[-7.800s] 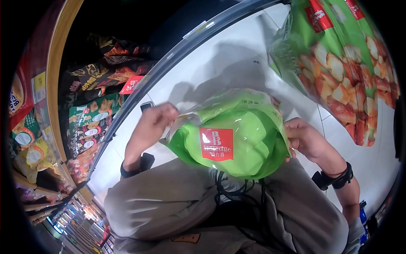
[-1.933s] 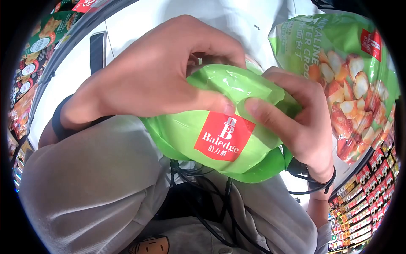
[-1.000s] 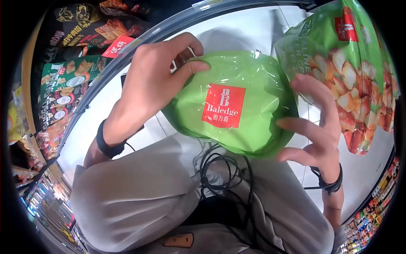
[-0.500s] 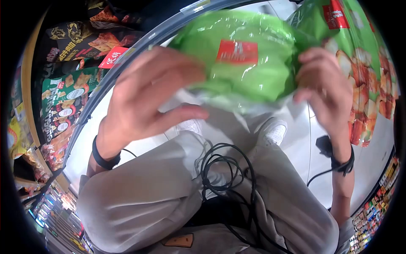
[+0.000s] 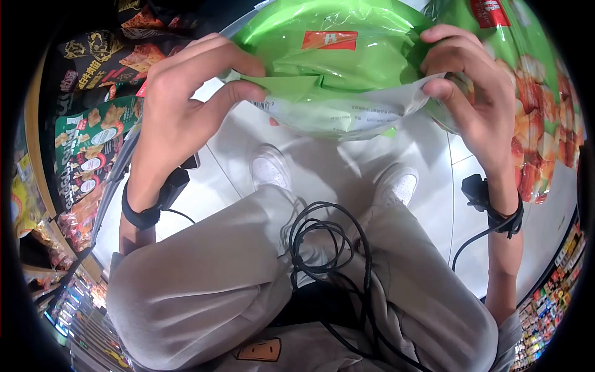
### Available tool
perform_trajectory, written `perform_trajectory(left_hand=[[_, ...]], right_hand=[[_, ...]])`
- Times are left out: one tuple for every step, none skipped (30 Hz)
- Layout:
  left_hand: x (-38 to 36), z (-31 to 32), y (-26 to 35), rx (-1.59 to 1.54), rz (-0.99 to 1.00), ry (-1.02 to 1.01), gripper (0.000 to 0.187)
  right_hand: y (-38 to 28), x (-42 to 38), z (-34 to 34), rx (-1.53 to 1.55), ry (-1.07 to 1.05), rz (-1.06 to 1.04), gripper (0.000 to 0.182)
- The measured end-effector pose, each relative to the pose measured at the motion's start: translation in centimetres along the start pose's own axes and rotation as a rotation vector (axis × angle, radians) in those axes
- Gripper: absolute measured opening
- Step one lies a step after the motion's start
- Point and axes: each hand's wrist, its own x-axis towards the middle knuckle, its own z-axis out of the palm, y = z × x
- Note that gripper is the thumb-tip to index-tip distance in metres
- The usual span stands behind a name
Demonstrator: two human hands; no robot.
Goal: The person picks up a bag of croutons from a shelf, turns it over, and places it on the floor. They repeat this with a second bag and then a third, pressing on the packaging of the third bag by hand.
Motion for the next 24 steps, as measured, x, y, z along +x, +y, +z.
perform_trajectory(left_hand=[[0.0,-0.1,0.0,0.000,0.002,0.000,0.023],[-0.2,-0.1,0.2,0.024,0.013,0.002,0.021],[-0.3,-0.2,0.2,0.048,0.023,0.003,0.018],[-0.5,-0.3,0.1,0.047,0.024,0.001,0.018],[-0.8,-0.5,-0.1,0.062,0.065,0.026,0.016],[-1.0,-0.6,-0.2,0.076,0.107,0.049,0.014],[-1.2,-0.7,-0.2,0.083,0.138,0.044,0.011],[-1.4,-0.7,-0.1,0.083,0.141,0.041,0.011],[-1.6,-0.6,0.1,0.066,0.120,0.055,0.011],[-1.8,-0.7,0.2,0.048,0.100,0.068,0.011],[-1.9,-0.8,0.2,0.026,0.077,0.032,0.017],[-1.8,-1.0,0.4,0.024,0.080,0.028,0.017],[-1.7,-1.4,0.7,0.036,0.085,-0.042,0.021],[-1.5,-1.9,0.9,0.050,0.088,-0.110,0.025],[-1.4,-2.5,0.9,0.074,0.111,-0.187,0.030],[-1.3,-2.5,1.1,0.075,0.110,-0.186,0.030],[-1.0,-2.2,1.5,0.131,0.125,-0.198,0.033],[-1.0,-2.1,1.7,0.187,0.140,-0.210,0.035],[-1.1,-2.1,1.6,0.213,0.135,-0.253,0.042],[-1.0,-2.1,1.5,0.210,0.130,-0.252,0.042],[-0.9,-1.8,1.6,0.222,0.136,-0.258,0.042],[-0.8,-1.6,1.8,0.235,0.143,-0.264,0.042],[-0.7,-1.4,1.9,0.234,0.145,-0.264,0.042],[-0.7,-1.1,2.1,0.211,0.136,-0.273,0.043]], right_hand=[[0.1,-0.2,-0.1,-0.002,0.004,-0.017,0.020],[0.1,-0.4,-0.1,-0.003,0.005,-0.016,0.020],[0.2,-0.6,-0.1,-0.005,0.014,-0.025,0.020],[0.3,-0.9,-0.2,-0.007,0.023,-0.034,0.020],[0.6,-1.2,-0.4,-0.008,0.026,-0.032,0.020],[0.9,-1.6,-0.6,0.006,0.034,-0.029,0.020],[1.1,-1.9,-0.7,0.020,0.042,-0.025,0.021],[1.0,-1.9,-0.8,0.020,0.045,-0.021,0.021],[0.9,-1.9,-0.9,-0.013,0.039,-0.048,0.024],[0.7,-2.0,-0.9,-0.046,0.034,-0.074,0.026],[0.6,-2.1,-0.7,-0.045,0.042,-0.065,0.029],[0.3,-2.1,-0.8,-0.046,0.045,-0.061,0.029],[0.0,-2.0,-1.0,-0.077,0.006,-0.086,0.029],[-0.3,-1.8,-1.1,-0.108,-0.031,-0.115,0.029],[-0.4,-1.8,-1.1,-0.112,-0.041,-0.124,0.029],[-0.7,-1.6,-1.3,-0.111,-0.042,-0.125,0.029],[-1.2,-1.4,-1.5,-0.163,-0.078,-0.132,0.030],[-1.7,-1.3,-1.6,-0.215,-0.115,-0.138,0.032],[-2.3,-1.1,-1.8,-0.302,-0.159,-0.164,0.035],[-2.8,-0.8,-1.6,-0.299,-0.164,-0.166,0.035],[-3.5,-0.6,-1.3,-0.326,-0.190,-0.155,0.036],[-4.1,-0.5,-1.0,-0.354,-0.216,-0.143,0.037],[-4.7,-0.3,-0.7,-0.378,-0.217,-0.146,0.038],[-5.0,-0.2,-0.6,-0.379,-0.217,-0.143,0.038]])
